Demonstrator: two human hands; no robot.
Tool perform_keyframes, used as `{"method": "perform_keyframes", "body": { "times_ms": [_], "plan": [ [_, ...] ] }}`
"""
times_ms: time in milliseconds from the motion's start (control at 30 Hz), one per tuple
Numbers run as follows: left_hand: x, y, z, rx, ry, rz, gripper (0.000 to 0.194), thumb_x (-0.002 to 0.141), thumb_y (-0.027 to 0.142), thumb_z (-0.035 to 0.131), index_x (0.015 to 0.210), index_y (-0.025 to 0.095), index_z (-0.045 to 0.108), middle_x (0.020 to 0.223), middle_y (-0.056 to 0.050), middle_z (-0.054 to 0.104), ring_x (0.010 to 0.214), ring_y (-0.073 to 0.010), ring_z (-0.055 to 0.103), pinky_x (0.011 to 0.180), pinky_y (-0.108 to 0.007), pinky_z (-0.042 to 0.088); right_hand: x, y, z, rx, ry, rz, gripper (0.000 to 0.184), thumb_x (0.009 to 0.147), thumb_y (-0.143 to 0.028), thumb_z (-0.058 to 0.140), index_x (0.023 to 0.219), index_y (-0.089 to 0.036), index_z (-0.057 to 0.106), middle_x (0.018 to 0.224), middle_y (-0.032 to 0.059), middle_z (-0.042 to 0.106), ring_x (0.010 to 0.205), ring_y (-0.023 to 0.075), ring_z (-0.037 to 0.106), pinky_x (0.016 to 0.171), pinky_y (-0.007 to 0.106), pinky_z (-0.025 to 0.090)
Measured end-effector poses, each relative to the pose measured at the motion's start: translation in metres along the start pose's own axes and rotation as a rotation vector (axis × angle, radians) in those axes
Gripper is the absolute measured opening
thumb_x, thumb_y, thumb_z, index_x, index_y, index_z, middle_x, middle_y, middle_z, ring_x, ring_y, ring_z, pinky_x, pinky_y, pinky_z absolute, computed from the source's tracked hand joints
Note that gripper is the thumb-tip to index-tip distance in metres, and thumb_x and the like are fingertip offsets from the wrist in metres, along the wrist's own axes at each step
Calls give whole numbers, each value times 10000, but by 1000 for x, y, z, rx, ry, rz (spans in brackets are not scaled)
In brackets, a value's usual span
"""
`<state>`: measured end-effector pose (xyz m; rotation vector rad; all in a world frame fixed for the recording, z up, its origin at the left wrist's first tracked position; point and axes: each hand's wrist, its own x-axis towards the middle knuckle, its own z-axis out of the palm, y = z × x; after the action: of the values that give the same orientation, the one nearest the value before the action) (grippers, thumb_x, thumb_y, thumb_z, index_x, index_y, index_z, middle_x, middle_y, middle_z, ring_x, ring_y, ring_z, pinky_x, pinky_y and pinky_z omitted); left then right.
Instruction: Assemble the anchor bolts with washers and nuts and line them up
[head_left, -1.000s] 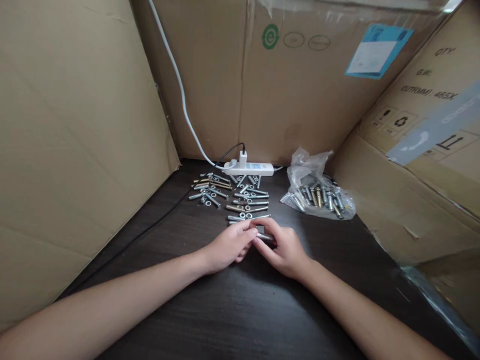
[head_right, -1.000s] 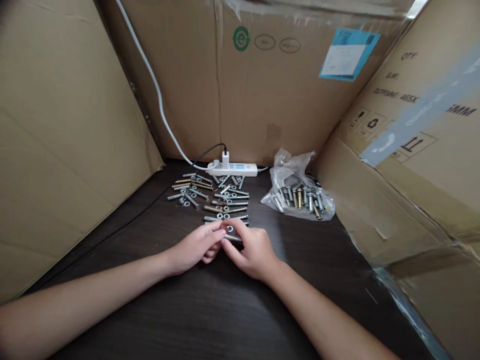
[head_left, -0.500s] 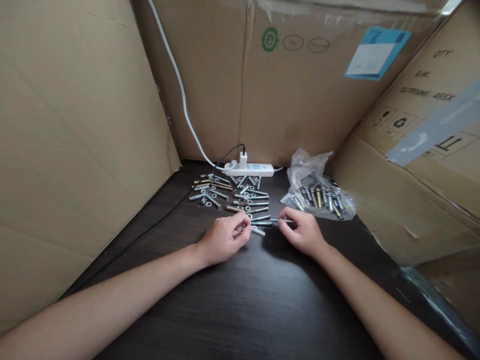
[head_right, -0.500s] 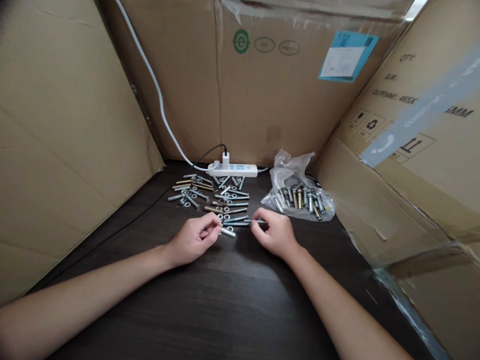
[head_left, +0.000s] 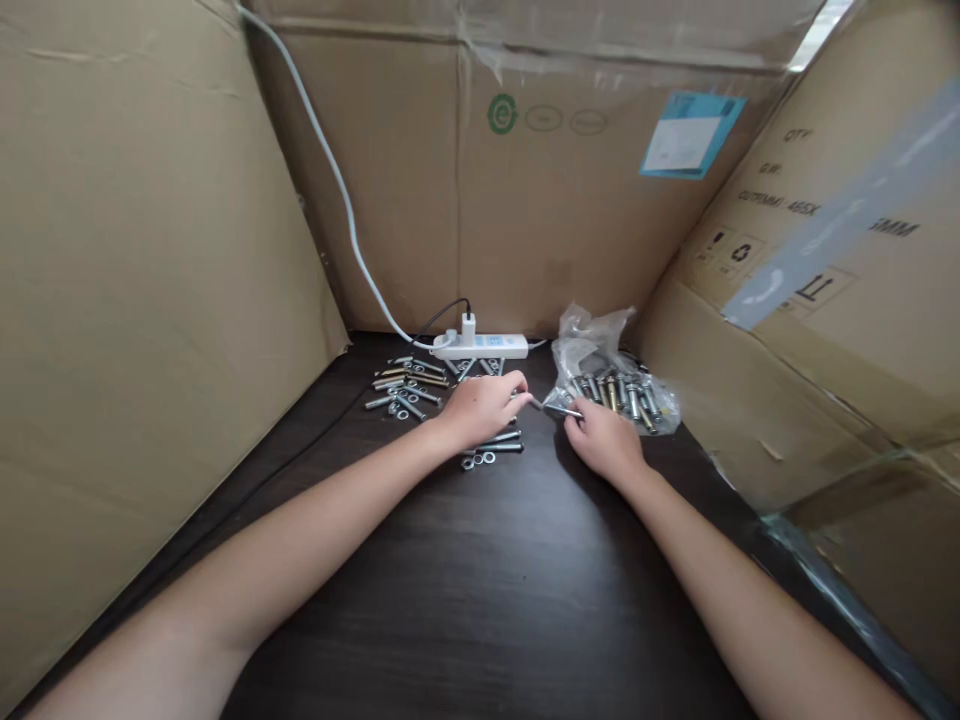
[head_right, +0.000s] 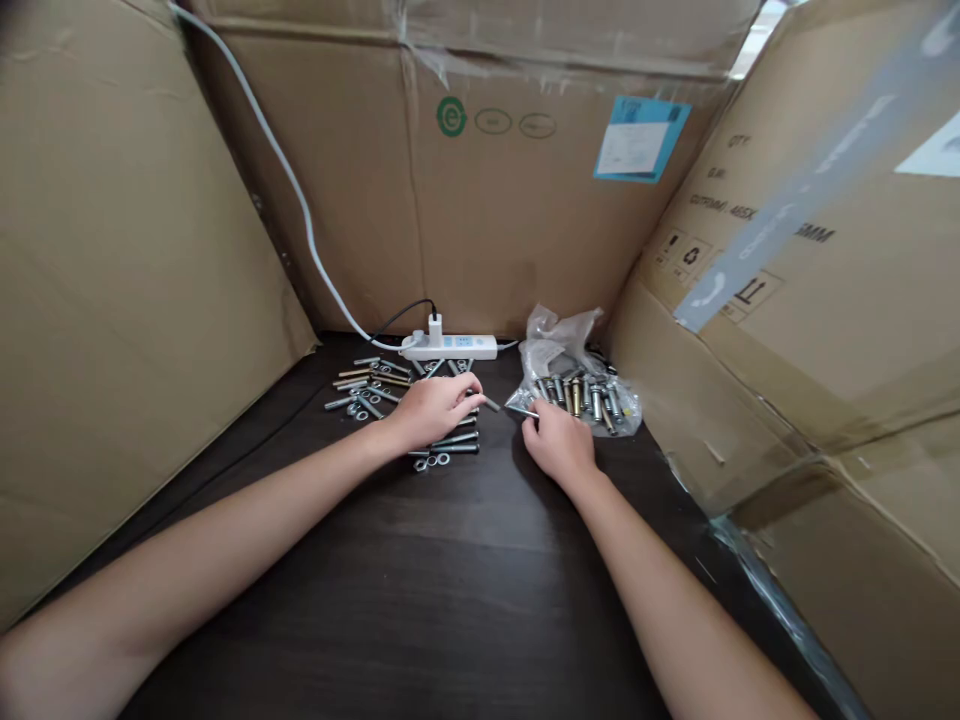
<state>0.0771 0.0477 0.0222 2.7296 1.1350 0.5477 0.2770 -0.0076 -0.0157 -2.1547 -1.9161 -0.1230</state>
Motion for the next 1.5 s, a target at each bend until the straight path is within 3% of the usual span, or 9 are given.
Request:
{"method": "perform_keyframes", "body": {
  "times_ms": [300, 433, 633, 833, 1033, 1233, 1500],
  "plan": [
    [28, -2, 26, 144, -150, 6, 234, 879, 388, 474, 912, 200, 609, 832, -47, 679, 772, -213, 638, 661, -282, 438, 7, 6, 3, -32, 17, 41, 203, 845, -309, 460, 889, -220, 636, 864, 37, 680, 750, 196, 615, 579, 262, 323],
    [31, 4, 29, 192, -184, 8, 211, 845, 362, 504, 870, 182, 610, 798, -57, 670, 758, -211, 644, 672, -283, 454, 6, 5, 3, -43, 62, 5, 186, 836, -316, 482, 873, -215, 634, 873, 42, 657, 764, 195, 606, 609, 264, 352],
    [31, 9, 27, 241, -169, 0, 218, 849, 329, 493, 955, 162, 582, 861, -93, 668, 796, -244, 652, 692, -326, 480, 5, 3, 6, -57, 134, -67, 147, 795, -309, 532, 827, -197, 622, 859, 79, 617, 774, 227, 585, 641, 299, 376],
    [18, 39, 26, 247, -184, 109, 228, 892, 244, 401, 1028, 162, 564, 939, -89, 663, 830, -239, 651, 726, -353, 500, 7, 8, 8, 66, 214, -90, 147, 772, -212, 500, 867, -201, 612, 842, 59, 594, 734, 207, 558, 657, 299, 378],
    [18, 67, 42, 255, -277, 284, 213, 815, 121, 480, 965, 105, 630, 1007, -136, 639, 899, -252, 625, 802, -383, 493, 12, 18, 10, 293, 281, -119, 185, 757, -167, 450, 852, -197, 605, 758, 25, 551, 711, 188, 533, 695, 285, 392],
    [29, 64, 53, 269, -251, 289, 251, 833, 120, 454, 1018, 88, 622, 1067, -158, 598, 916, -275, 602, 771, -413, 487, 14, 19, 12, 355, 301, -118, 199, 771, -173, 443, 873, -195, 612, 829, 37, 568, 726, 184, 534, 697, 279, 404],
    [27, 55, 56, 282, -132, 246, 285, 870, 105, 398, 1103, 82, 561, 1180, -156, 512, 1031, -255, 509, 828, -361, 430, 13, 16, 10, 352, 323, -185, 216, 788, -164, 435, 904, -186, 616, 878, 59, 606, 803, 204, 550, 780, 307, 394]
  ]
}}
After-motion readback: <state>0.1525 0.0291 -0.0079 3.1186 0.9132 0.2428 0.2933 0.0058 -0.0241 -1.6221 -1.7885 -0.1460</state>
